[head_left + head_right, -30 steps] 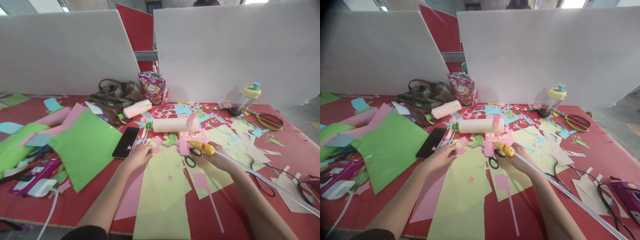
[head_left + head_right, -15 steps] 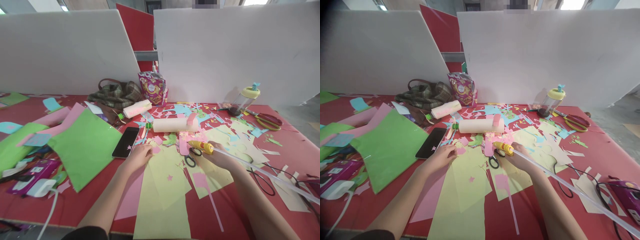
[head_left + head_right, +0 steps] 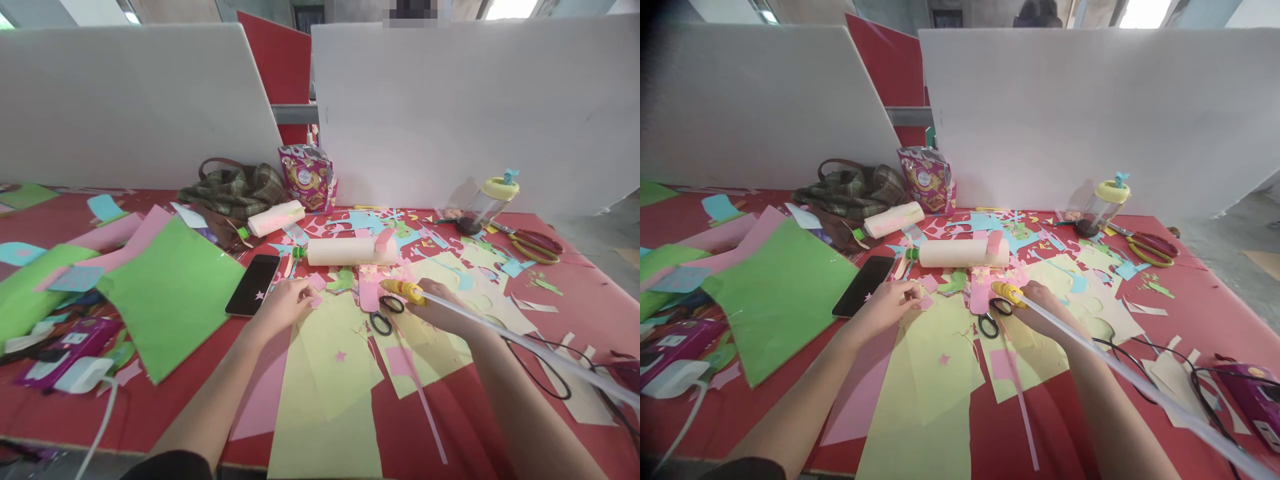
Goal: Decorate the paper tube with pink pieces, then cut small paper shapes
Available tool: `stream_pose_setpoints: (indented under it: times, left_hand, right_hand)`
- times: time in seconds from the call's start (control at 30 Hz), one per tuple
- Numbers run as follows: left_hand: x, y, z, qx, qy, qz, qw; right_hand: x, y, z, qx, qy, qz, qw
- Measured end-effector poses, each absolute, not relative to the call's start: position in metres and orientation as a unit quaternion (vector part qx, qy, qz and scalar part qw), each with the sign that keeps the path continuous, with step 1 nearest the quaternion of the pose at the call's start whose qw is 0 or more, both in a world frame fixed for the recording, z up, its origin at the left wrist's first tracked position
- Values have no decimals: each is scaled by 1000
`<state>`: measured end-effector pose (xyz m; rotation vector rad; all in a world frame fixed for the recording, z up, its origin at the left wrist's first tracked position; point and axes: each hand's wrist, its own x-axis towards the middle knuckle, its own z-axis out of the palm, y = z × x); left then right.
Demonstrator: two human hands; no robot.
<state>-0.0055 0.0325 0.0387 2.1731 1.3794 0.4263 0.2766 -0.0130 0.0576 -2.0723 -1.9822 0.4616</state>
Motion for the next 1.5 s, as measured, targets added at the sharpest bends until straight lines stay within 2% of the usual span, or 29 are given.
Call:
stream_pose_setpoints:
  times: [0.2,0.43,1.03,1.5]
  left_hand:
    - [29,41,39,777,500,209,319]
    - [79,47,20,789,474,197,337]
    - [112,53,7,811,510,176,225]
    - [109,55,6,833,502,170,162]
  right_hand:
    - [283,-13,56,-694,-695,144,121]
    - [292,-19,37,-710,-660,146,201]
    - [289,-23,37,-675,-679,178,226]
    - [289,-24,38,-674,-679,195,214]
